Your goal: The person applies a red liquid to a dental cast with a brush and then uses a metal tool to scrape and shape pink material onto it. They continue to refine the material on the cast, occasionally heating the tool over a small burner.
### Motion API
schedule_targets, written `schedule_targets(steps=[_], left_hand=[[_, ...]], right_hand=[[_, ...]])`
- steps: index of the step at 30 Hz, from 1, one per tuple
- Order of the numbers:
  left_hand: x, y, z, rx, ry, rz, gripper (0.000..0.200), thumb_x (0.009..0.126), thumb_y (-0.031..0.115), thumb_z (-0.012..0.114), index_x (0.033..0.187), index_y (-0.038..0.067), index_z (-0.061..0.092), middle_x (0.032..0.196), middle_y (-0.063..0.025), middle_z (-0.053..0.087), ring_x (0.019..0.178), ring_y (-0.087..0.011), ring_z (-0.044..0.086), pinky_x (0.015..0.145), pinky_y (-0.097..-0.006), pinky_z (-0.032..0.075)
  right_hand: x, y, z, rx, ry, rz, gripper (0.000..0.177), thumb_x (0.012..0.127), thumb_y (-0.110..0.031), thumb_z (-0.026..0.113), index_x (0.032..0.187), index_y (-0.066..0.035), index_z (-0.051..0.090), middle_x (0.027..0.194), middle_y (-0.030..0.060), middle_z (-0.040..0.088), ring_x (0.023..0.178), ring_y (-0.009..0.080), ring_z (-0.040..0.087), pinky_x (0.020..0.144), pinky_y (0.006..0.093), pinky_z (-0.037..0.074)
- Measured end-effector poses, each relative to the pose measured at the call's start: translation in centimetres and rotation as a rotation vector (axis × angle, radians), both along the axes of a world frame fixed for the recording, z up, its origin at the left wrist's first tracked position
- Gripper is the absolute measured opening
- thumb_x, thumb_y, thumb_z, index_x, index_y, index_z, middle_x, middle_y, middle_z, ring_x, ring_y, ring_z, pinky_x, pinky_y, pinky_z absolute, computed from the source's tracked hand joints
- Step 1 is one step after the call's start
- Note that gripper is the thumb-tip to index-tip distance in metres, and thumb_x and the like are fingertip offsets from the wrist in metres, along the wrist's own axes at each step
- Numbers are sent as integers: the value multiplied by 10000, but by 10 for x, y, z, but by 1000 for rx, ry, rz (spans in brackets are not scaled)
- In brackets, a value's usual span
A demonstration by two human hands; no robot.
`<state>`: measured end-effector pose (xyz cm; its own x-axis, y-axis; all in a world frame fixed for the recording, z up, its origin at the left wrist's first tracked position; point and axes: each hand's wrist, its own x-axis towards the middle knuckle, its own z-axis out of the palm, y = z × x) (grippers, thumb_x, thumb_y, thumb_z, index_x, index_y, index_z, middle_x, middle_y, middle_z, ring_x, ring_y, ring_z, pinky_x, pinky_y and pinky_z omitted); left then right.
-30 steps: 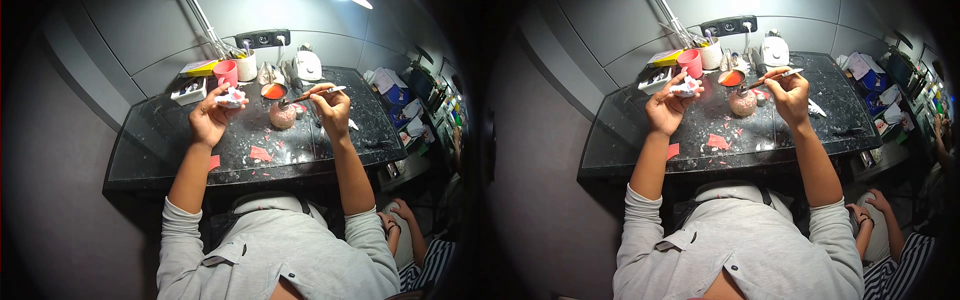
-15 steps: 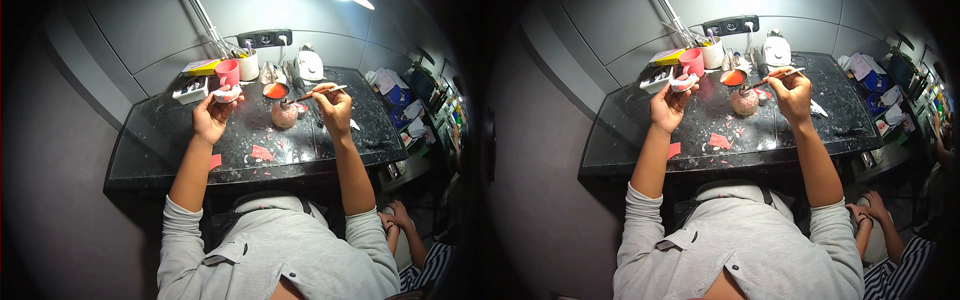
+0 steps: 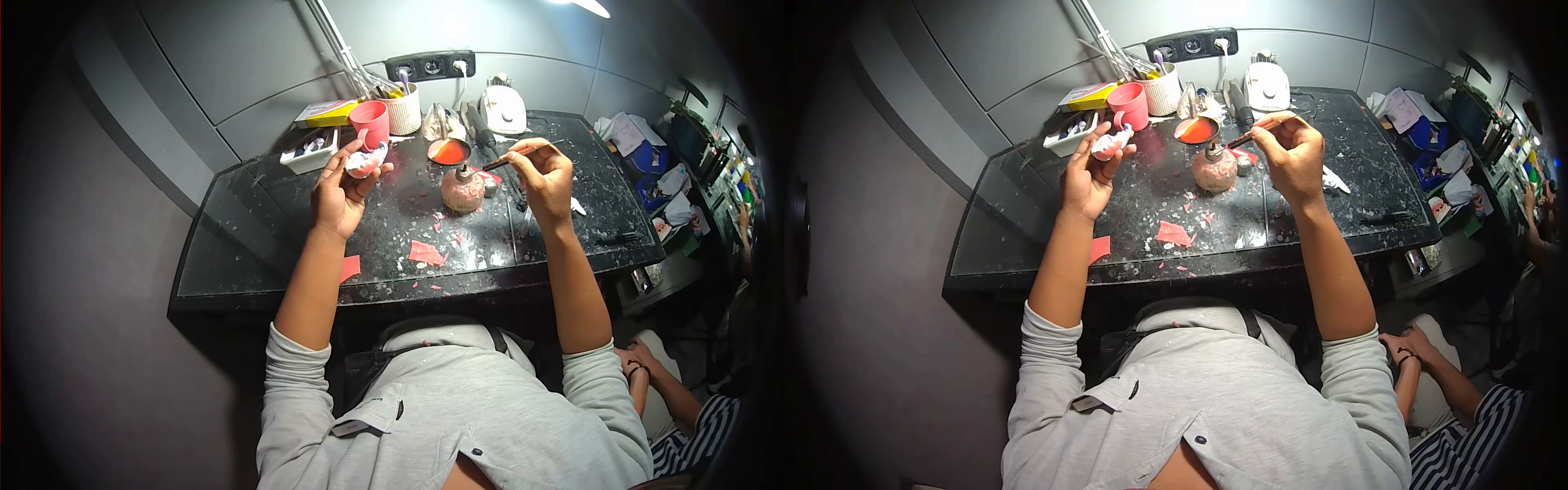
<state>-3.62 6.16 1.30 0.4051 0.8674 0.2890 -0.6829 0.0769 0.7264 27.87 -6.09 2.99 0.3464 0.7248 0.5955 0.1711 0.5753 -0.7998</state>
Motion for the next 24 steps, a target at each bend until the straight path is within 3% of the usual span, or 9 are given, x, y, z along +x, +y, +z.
schedule_targets(steps=[7, 10, 13, 15, 18, 19, 20, 23, 24], left_hand=[[7, -11, 9, -9, 105, 105, 409, 1099, 164, 391, 1348, -139, 510, 1280, -359, 615, 1114, -399, 698, 925, -332, 641], [6, -7, 7, -91, 95, 127, 416, 1108, 192, 373, 1302, -138, 536, 1235, -347, 637, 1109, -430, 693, 913, -375, 645], [4, -4, 0, -106, 74, 95, 701, 1099, 463, 329, 1243, -181, 564, 1232, -346, 639, 1124, -453, 680, 955, -415, 622], [1, -6, 4, -104, 74, -25, 1025, 1003, 749, 269, 1211, -204, 583, 1244, -339, 633, 1181, -471, 644, 1010, -436, 587], [5, -19, 17, -242, 110, -58, 1042, 990, 766, 287, 1199, -209, 590, 1258, -325, 626, 1238, -462, 611, 1026, -411, 577], [2, -18, 17, -219, 60, -156, 875, 1024, 632, 457, 1222, -213, 570, 1274, -292, 624, 1272, -442, 592, 1047, -389, 564], [5, -16, 15, -220, 49, -160, 875, 1024, 632, 457, 1222, -213, 570, 1274, -292, 624, 1272, -442, 592, 1047, -389, 564], [10, -19, 8, -20, 82, -144, 537, 957, 201, 739, 1288, -167, 531, 1286, -227, 628, 1269, -376, 610, 1045, -331, 571], [11, -19, 6, -25, 85, -150, 537, 957, 201, 739, 1288, -167, 531, 1286, -227, 628, 1269, -376, 610, 1045, -331, 571]], right_hand=[[-3, -1, 0, -45, -3, -13, 75, 919, -43, 738, 957, 14, 709, 872, 46, 739, 783, 70, 661, 737, 225, 519], [-4, -2, 3, -19, -5, -33, 129, 918, -101, 773, 941, 15, 723, 839, 52, 747, 693, 58, 647, 637, 214, 512], [1, 2, 5, -334, -165, 58, 242, 902, -188, 811, 831, 32, 739, 695, 63, 728, 471, 55, 568, 402, 225, 416], [6, -2, 10, -594, -322, -15, 280, 897, -234, 817, 826, 27, 744, 687, 71, 728, 470, 80, 583, 431, 247, 449], [34, -22, 5, -572, -575, -321, 264, 848, -226, 845, 845, 20, 749, 696, 90, 732, 545, 120, 642, 533, 297, 506], [35, -36, 8, -471, -441, -438, 220, 831, -183, 843, 846, 17, 752, 701, 115, 726, 606, 143, 673, 594, 317, 519], [42, -45, 5, -462, -402, -518, 170, 837, -139, 825, 858, 13, 752, 717, 123, 725, 632, 168, 685, 623, 323, 523], [47, -67, -6, -418, -609, -430, 119, 827, -56, 793, 922, -2, 748, 809, 146, 744, 698, 225, 703, 691, 341, 540], [40, -72, -5, -446, -620, -347, 138, 817, -28, 786, 948, -8, 748, 839, 152, 750, 725, 236, 712, 714, 345, 546]])
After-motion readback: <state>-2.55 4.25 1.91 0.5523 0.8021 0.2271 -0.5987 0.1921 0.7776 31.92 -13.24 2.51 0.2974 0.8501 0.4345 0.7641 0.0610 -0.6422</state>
